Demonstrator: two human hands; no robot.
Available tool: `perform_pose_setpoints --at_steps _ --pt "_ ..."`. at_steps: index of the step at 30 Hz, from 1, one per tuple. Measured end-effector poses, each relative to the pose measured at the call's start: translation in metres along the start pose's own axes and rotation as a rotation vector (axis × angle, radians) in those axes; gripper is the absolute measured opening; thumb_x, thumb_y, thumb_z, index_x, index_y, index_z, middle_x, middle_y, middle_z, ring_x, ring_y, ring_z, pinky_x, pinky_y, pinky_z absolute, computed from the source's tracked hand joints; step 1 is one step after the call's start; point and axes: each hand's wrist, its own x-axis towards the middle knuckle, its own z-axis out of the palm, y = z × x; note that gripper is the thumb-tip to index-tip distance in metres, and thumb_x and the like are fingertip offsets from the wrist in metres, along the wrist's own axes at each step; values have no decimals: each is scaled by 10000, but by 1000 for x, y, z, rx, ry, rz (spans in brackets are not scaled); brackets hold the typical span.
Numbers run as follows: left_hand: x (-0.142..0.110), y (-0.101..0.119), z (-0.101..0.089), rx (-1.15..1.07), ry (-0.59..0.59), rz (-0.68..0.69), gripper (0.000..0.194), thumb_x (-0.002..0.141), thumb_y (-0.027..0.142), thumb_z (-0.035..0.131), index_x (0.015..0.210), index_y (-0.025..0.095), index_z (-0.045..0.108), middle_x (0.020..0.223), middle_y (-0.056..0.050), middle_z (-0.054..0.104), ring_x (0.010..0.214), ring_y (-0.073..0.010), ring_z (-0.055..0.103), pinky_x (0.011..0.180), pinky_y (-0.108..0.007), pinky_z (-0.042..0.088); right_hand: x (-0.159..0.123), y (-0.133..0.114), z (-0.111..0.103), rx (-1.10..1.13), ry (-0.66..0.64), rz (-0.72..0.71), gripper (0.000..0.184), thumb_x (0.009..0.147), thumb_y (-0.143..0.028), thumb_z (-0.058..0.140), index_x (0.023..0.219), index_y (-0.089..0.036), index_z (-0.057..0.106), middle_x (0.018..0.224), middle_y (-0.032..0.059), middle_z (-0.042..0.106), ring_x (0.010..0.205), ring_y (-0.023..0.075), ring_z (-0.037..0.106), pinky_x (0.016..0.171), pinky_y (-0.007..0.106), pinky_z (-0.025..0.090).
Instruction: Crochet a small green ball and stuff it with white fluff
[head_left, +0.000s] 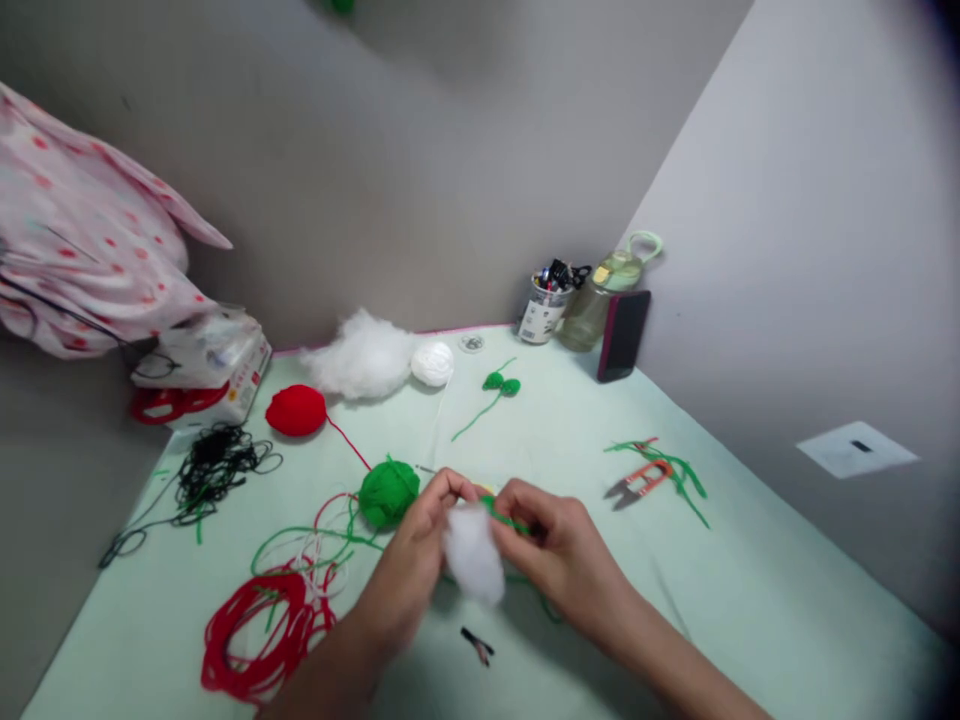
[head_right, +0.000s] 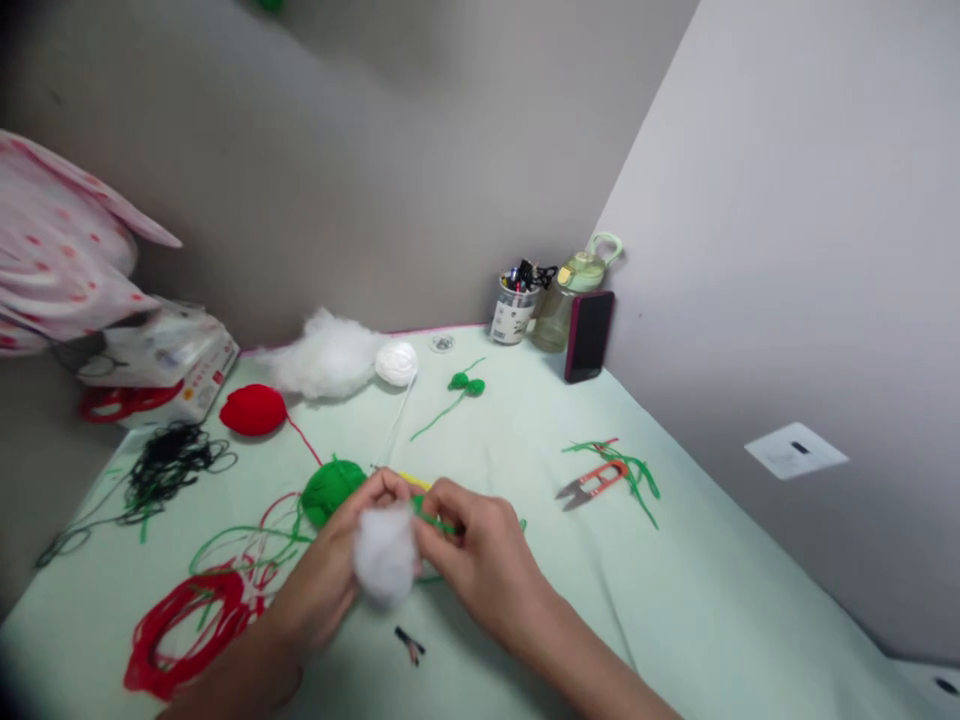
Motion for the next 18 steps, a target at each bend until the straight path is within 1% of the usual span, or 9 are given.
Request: perform_pose_setpoints --at_steps 2,3,4,6,8,10,13,15,18 --pt "-2 5 -4 -3 -21 -10 277 854 429 755 915 210 598 849 22 594 694 -110 516 624 -210 445 0 -2 -2 58 9 53 212 841 -237 581 671 -218 457 585 -74 345 564 103 286 518 247 228" --pt "-2 7 -6 32 -81 0 285 850 425 771 934 205 611 862 14 608 720 -115 531 638 -207 449 -1 -3 -3 89 11 75 211 832 -235 585 664 -216 460 585 -74 346 564 101 286 516 248 226" --pt "-2 8 -7 65 -111 13 288 842 405 793 950 198 623 873 10 618 731 -112 532 639 -197 443 -1 -4 -4 116 14 91 214 821 -229 589 653 -215 458 583 -75 342 562 99 285 514 249 222" --pt "-1 9 -9 104 -120 42 267 830 351 819 930 191 629 839 20 613 703 -96 523 620 -182 427 -1 -6 -5 158 14 114 217 809 -215 595 636 -211 464 577 -75 351 559 95 289 512 250 220" --pt "1 8 -10 110 -97 34 247 830 321 815 910 194 620 810 24 619 675 -97 545 607 -191 438 -1 -7 -7 197 -16 124 218 829 -226 601 639 -202 498 571 -68 402 554 94 309 516 252 229" --pt "3 6 -10 118 -84 5 254 820 327 811 894 201 603 792 19 631 649 -116 580 603 -224 474 -1 -7 -9 252 -77 118 237 877 -279 611 669 -190 540 582 -57 458 554 94 330 522 255 240" --pt "4 2 -8 147 -49 -1 304 751 309 842 826 204 567 802 15 636 648 -130 593 595 -246 495 -1 -8 -12 332 -169 105 303 928 -378 620 705 -187 545 591 -66 420 554 93 307 521 254 228" --pt "3 0 -4 168 -14 21 318 712 274 847 791 205 547 784 22 633 637 -120 565 558 -220 456 -3 -10 -13 336 -211 92 312 951 -385 609 719 -190 537 597 -74 374 554 92 290 520 252 222" --pt "0 0 1 208 40 44 291 687 184 811 782 210 537 655 66 565 562 -93 463 493 -187 354 -8 -14 -15 227 -250 55 313 987 -340 577 716 -190 529 616 -69 371 569 92 302 526 248 232"
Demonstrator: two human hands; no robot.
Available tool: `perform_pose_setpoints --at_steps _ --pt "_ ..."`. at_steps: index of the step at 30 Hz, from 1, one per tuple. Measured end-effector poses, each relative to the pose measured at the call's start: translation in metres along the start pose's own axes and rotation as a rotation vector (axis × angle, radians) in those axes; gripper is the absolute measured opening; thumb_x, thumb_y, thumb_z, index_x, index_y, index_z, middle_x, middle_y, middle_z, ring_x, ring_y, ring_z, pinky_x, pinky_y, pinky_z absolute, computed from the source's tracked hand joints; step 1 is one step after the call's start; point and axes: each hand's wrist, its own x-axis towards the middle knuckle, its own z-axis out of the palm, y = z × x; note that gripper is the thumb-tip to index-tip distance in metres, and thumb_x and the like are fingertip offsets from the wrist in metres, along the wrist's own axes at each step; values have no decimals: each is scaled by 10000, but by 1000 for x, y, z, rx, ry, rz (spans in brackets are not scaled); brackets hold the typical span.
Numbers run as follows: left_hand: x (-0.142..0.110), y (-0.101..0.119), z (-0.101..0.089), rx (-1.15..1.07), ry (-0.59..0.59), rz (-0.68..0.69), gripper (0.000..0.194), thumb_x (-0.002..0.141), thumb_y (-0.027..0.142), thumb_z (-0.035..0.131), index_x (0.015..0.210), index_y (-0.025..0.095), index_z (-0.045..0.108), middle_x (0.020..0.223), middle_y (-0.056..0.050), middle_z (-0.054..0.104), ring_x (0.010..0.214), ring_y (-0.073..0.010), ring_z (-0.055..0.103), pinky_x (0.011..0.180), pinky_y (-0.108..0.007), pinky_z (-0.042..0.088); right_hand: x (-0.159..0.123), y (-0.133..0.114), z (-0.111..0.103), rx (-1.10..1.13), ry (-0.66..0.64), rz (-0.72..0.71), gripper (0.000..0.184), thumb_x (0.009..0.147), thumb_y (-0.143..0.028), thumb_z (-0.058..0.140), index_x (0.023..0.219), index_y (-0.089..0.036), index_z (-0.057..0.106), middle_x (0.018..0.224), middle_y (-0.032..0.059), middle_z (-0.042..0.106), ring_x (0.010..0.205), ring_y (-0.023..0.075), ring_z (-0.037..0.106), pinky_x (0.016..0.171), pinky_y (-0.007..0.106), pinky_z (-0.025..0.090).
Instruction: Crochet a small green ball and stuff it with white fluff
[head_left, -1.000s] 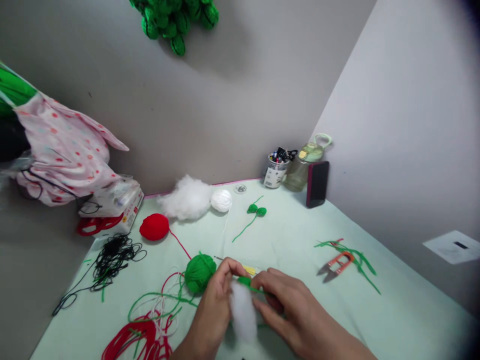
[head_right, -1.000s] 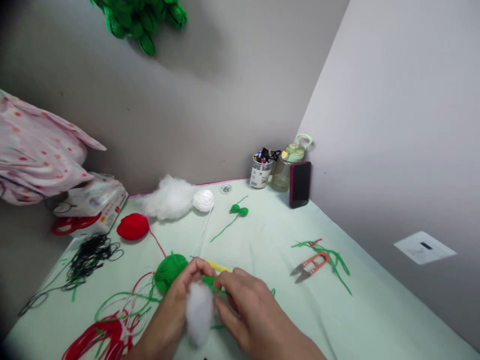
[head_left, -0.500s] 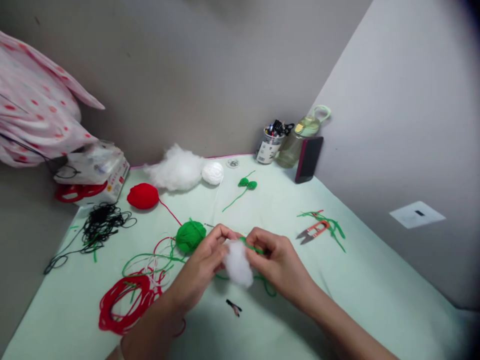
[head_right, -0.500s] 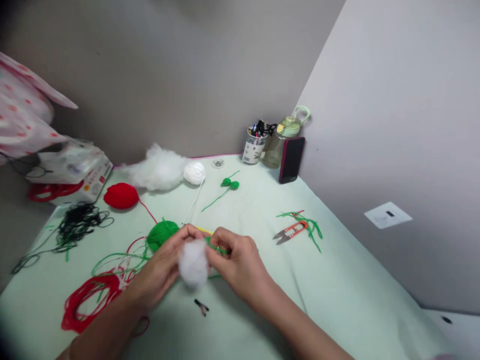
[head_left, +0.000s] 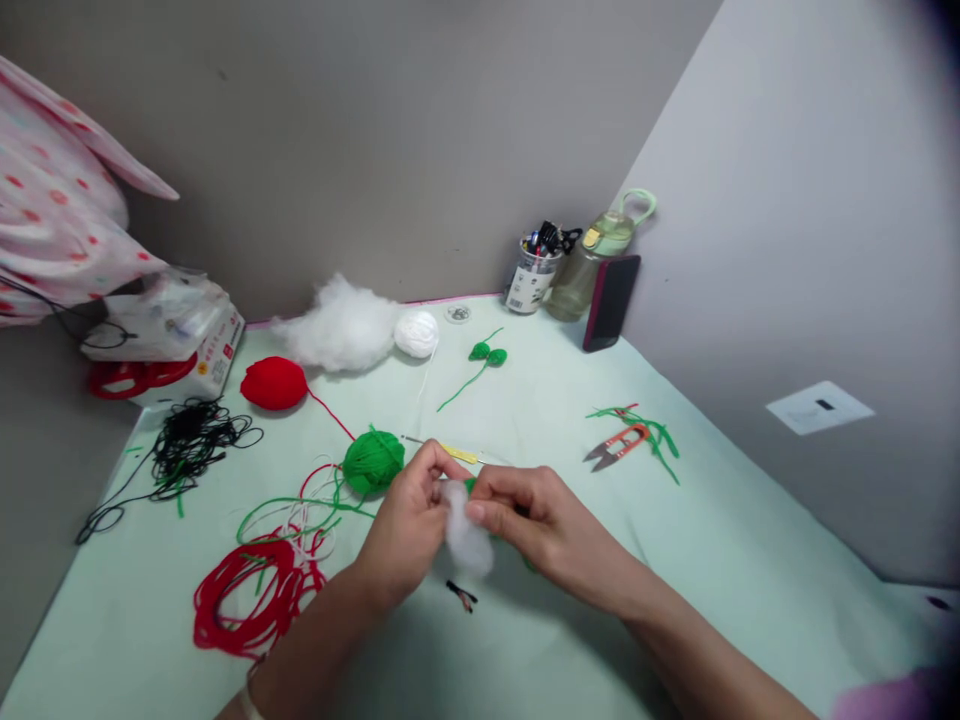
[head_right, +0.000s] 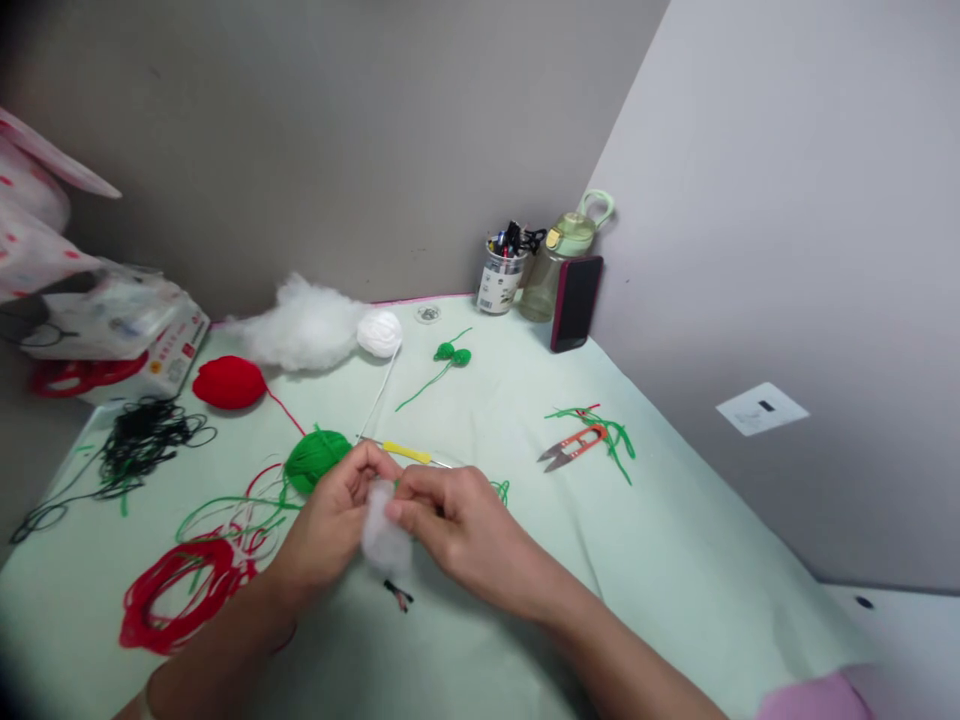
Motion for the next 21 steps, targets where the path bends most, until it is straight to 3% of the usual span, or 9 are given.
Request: perform_pose_setpoints --at_steps 4,9,13,16,18,21 --pt "-1 2 0 0 59 49 262 674 126 751 783 215 530 627 89 499 552 -89 402 491 -187 319 -3 -3 0 -161 -25 -59 175 979 -248 557 812 -197 567 655 -63 415 577 95 328 534 239 257" --pt "2 -1 1 -48 97 97 212 725 178 730 785 212 529 707 62 540 618 -100 449 555 -196 366 3 5 4 -450 179 -256 82 927 -190 585 846 -200 581 711 -30 495 629 116 406 599 245 292" --pt "-1 0 5 -82 74 94 182 804 244 727 813 207 549 788 33 569 698 -117 486 627 -211 407 6 8 7 -398 247 -175 164 909 -196 587 762 -213 518 652 -51 458 580 107 368 570 243 270" --pt "-4 4 3 -136 -35 31 238 916 396 681 843 209 553 772 35 528 695 -124 465 644 -229 422 5 7 6 -319 273 -90 206 890 -210 579 719 -224 464 600 -71 384 555 104 317 544 244 247" --pt "-5 5 0 -149 -116 11 303 915 475 701 878 212 557 796 32 542 712 -128 481 667 -240 433 4 4 4 -302 278 -69 208 877 -205 572 710 -226 450 595 -73 371 560 105 307 538 246 239" --pt "-4 2 -4 -119 -142 36 292 889 421 767 916 211 566 834 26 587 744 -125 513 691 -232 424 2 1 0 -306 237 -75 225 890 -196 567 703 -221 445 612 -67 385 579 105 326 547 248 251"
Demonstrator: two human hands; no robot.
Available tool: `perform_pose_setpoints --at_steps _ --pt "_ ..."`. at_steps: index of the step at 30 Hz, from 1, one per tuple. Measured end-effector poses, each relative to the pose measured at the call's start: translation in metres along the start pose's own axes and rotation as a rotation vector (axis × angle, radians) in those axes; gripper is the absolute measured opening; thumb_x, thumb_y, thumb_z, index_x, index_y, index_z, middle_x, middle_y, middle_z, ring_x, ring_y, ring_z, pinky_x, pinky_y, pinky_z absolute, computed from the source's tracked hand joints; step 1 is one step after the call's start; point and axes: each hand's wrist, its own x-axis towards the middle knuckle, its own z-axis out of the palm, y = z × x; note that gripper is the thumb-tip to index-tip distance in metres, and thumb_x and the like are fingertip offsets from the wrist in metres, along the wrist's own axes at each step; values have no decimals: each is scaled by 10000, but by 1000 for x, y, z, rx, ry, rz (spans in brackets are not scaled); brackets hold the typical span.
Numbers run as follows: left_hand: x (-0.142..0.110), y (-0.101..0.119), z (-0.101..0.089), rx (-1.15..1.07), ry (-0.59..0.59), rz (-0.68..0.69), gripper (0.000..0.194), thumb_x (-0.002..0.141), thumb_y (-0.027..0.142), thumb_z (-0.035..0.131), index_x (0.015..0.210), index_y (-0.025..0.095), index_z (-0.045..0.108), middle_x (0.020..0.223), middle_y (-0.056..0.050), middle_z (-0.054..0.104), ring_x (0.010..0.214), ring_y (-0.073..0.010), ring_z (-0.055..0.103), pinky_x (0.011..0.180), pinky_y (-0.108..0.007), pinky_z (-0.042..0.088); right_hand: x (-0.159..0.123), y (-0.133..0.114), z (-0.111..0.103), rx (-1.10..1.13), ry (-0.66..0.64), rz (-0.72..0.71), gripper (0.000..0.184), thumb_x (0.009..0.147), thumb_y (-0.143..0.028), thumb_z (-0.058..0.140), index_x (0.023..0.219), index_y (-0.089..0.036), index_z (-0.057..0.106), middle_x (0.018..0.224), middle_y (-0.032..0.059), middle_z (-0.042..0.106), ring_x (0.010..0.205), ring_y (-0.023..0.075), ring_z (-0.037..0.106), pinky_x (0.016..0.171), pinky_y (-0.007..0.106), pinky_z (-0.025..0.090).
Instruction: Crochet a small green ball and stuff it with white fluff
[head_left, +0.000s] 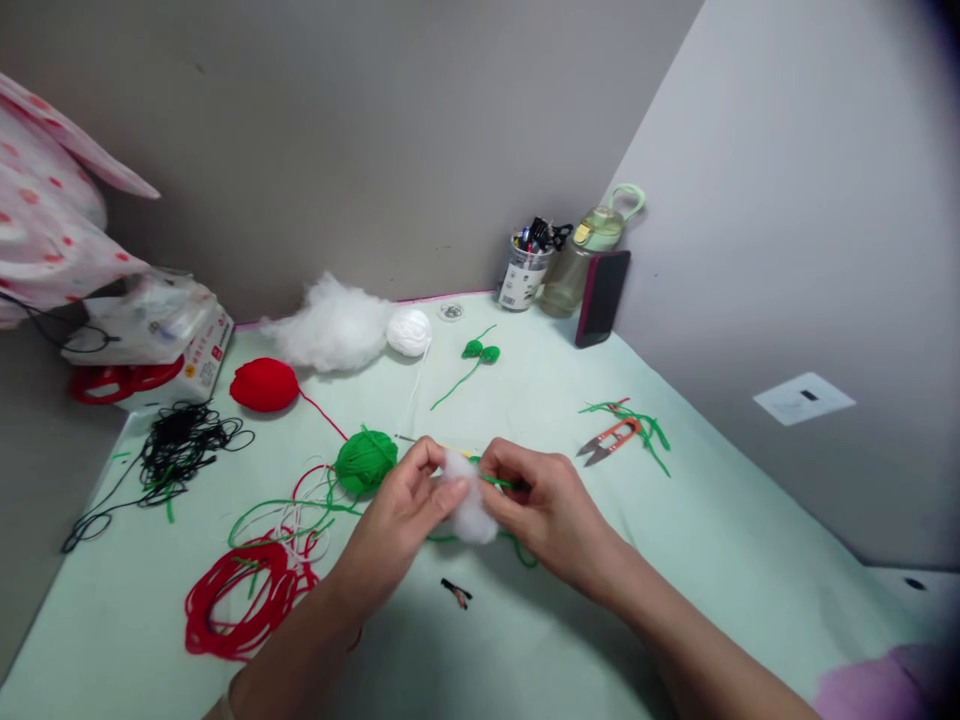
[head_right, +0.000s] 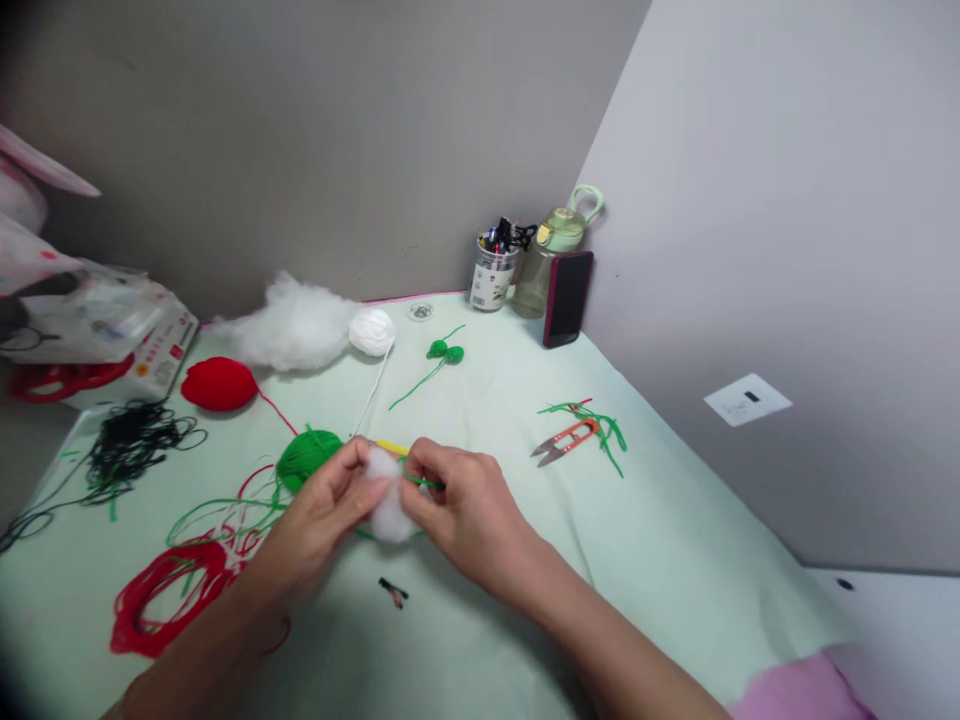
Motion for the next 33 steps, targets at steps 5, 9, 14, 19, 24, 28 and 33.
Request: perform_pose_setpoints --at_steps 5,9,14,19,24,28,33 --pt "4 -6 0 9 49 8 332 828 398 807 855 206 537 816 23 587 730 -128 521 652 -225 416 0 -2 -10 123 -149 27 246 1007 -323 535 791 -205 532 690 -48 487 627 108 400 581 250 305" --pt "6 -9 4 75 105 22 311 818 387 775 826 211 518 767 26 561 681 -138 490 614 -245 399 0 -4 -10 258 -201 59 286 1007 -373 543 784 -194 553 695 -42 471 636 111 392 583 256 302" --pt "7 -11 7 221 229 143 243 770 237 764 774 224 521 773 21 537 746 -175 486 687 -289 400 0 -5 0 371 -247 80 317 980 -388 572 732 -194 535 664 -50 417 619 109 355 575 258 281" --pt "6 -14 10 348 393 283 278 737 103 723 762 244 485 810 21 495 815 -195 466 745 -306 370 2 0 9 379 -212 114 355 971 -457 597 739 -199 519 639 -68 356 595 103 293 540 258 229" --pt "0 -11 13 431 408 311 269 768 103 711 783 247 486 862 4 535 884 -211 518 784 -321 388 3 0 9 288 -91 118 357 924 -395 616 662 -205 464 604 -73 341 573 95 281 536 255 229" --pt "-6 4 12 386 252 189 231 797 176 733 873 241 524 890 8 567 826 -188 540 735 -302 413 3 0 8 251 -47 104 294 876 -320 606 647 -207 461 606 -63 387 577 96 306 531 250 241" --pt "-8 14 5 271 76 79 227 939 422 666 904 233 545 847 17 571 700 -146 499 638 -273 389 1 2 7 153 -21 80 267 876 -284 599 654 -205 473 604 -61 406 580 97 325 531 248 244"
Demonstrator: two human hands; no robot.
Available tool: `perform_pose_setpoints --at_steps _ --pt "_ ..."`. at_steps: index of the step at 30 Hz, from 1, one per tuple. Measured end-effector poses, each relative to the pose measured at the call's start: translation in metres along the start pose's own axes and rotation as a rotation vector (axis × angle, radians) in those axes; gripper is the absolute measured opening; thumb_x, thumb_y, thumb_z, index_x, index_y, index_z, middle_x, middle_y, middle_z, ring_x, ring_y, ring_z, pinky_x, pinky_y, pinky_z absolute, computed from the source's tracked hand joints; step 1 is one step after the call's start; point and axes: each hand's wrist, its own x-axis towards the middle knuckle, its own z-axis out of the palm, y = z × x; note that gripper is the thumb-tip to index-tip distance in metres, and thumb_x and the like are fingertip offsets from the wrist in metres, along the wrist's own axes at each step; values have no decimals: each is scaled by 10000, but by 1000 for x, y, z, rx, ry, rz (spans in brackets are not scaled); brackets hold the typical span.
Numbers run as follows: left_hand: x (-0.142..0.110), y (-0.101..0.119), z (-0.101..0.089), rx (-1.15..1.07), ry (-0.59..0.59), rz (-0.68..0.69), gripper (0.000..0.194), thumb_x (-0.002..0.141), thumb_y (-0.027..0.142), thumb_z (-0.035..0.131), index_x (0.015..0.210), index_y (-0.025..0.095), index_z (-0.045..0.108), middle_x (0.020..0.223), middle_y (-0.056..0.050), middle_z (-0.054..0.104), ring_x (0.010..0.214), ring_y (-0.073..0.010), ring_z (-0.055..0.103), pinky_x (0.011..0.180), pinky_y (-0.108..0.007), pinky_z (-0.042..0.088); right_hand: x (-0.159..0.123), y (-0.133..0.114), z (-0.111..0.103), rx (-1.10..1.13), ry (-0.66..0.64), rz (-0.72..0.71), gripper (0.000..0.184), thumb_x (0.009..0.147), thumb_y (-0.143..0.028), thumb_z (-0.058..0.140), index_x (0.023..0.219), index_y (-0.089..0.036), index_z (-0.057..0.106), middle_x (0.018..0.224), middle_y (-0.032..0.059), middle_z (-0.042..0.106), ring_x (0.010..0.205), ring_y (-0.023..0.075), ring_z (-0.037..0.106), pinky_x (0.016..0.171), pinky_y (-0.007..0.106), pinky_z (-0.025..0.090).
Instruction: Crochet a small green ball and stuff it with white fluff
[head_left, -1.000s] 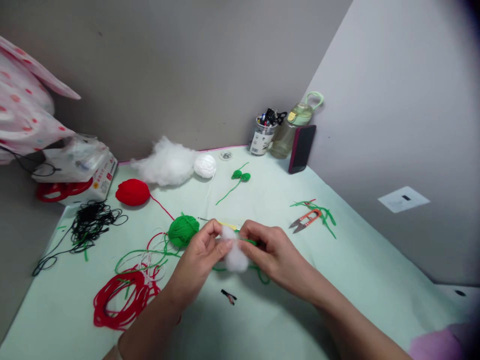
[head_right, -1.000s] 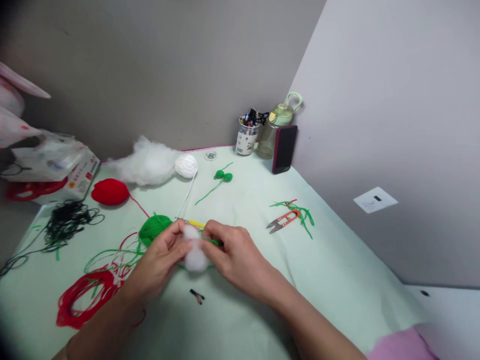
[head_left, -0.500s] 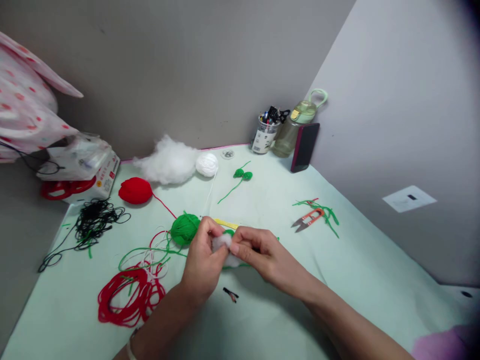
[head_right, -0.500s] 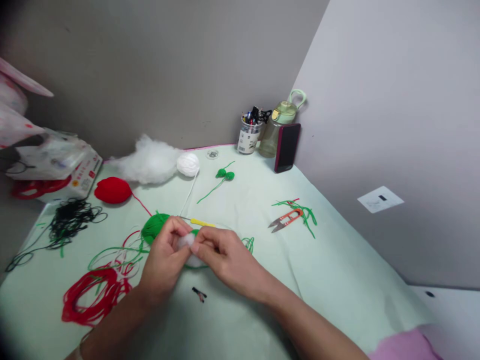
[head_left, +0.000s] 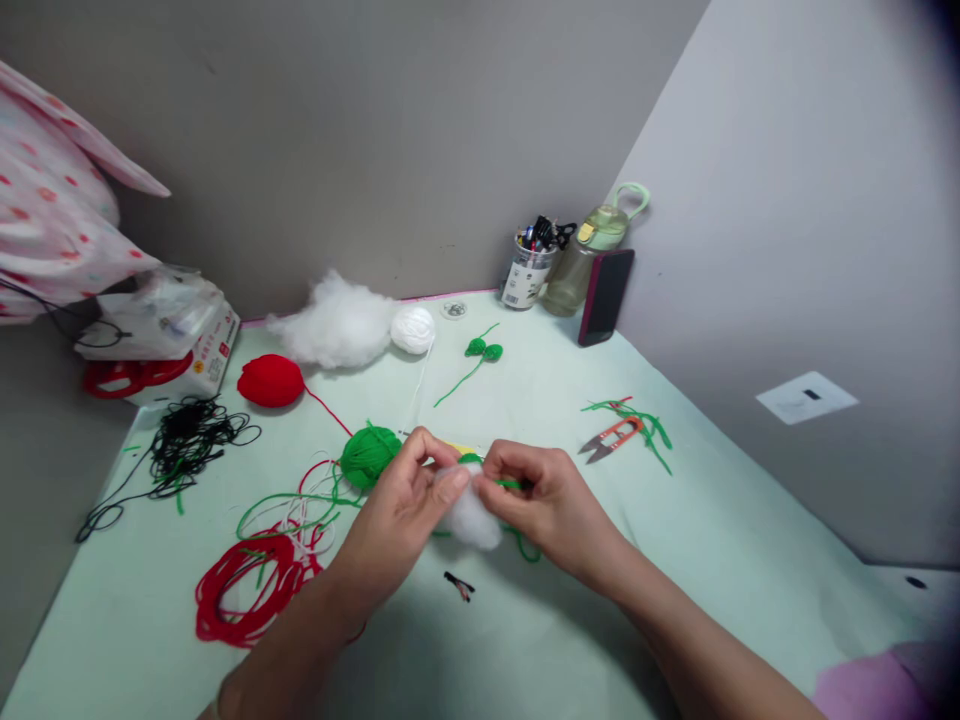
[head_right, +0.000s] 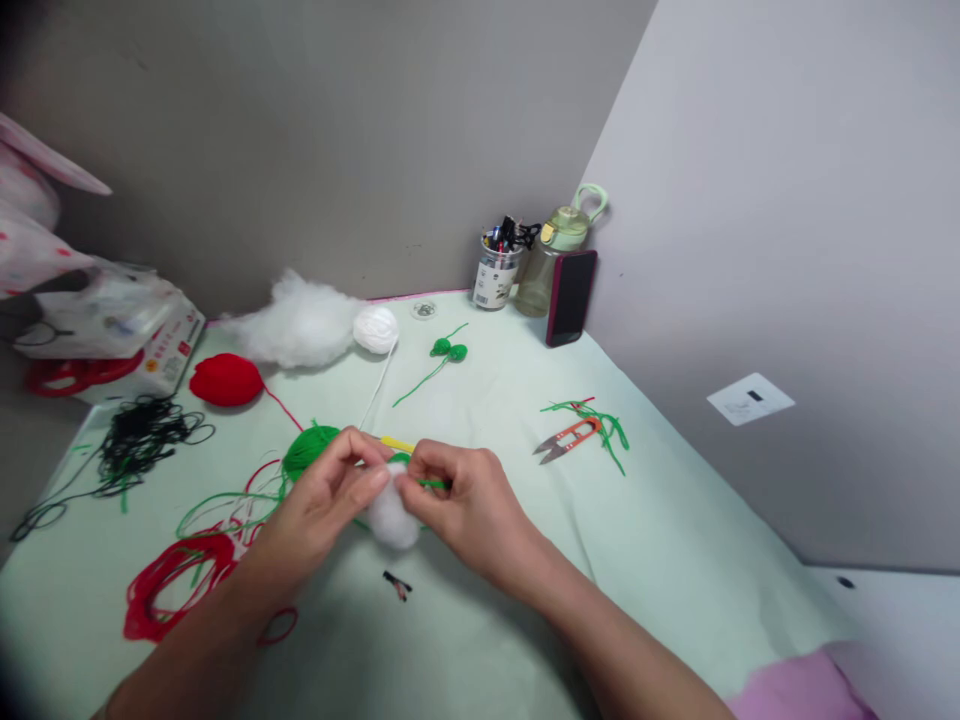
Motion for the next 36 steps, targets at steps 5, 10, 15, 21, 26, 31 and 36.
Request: perform_pose_setpoints --at_steps 5,10,15,21,26,31,36 --pt "6 -8 -5 -48 4 9 224 903 349 722 872 229 535 835 29 565 684 -131 488 644 -261 389 -2 -3 -10 8 -126 1 269 949 -343 609 740 -208 507 625 -68 404 587 101 320 540 247 250" --pt "10 -10 0 84 154 80 200 806 253 740 786 226 543 804 24 556 756 -167 515 691 -280 402 -3 -8 -14 102 -241 -7 277 1014 -383 539 809 -198 556 709 -40 435 639 115 363 564 248 293" --pt "11 -15 9 176 307 101 207 734 115 673 760 237 508 770 38 512 741 -170 471 690 -286 372 -4 -9 -3 69 -245 -23 263 1003 -300 523 759 -201 529 689 -49 417 628 109 356 572 250 290" --pt "6 -10 9 92 223 37 188 818 224 691 854 240 507 811 44 553 651 -135 483 618 -264 389 -1 -4 -2 25 -76 20 208 930 -257 566 740 -211 493 612 -74 360 575 99 301 532 252 230" --pt "4 -1 -5 -138 12 -62 243 962 444 644 918 207 609 1005 -15 629 825 -144 577 732 -260 478 1 -1 -5 -15 34 0 260 894 -285 593 676 -206 476 613 -65 396 580 97 326 525 250 245" --pt "7 -3 -12 -206 -62 -93 252 882 358 790 956 219 594 883 21 650 719 -109 584 668 -225 460 1 -3 -6 104 -18 15 270 922 -321 605 700 -198 512 583 -78 387 547 88 308 508 249 240" --pt "11 -14 -4 -237 -37 -84 286 885 331 782 1089 220 616 932 22 659 685 -88 580 623 -202 444 0 -5 -8 191 -125 35 312 982 -396 580 751 -191 534 602 -79 362 558 91 286 511 254 221"
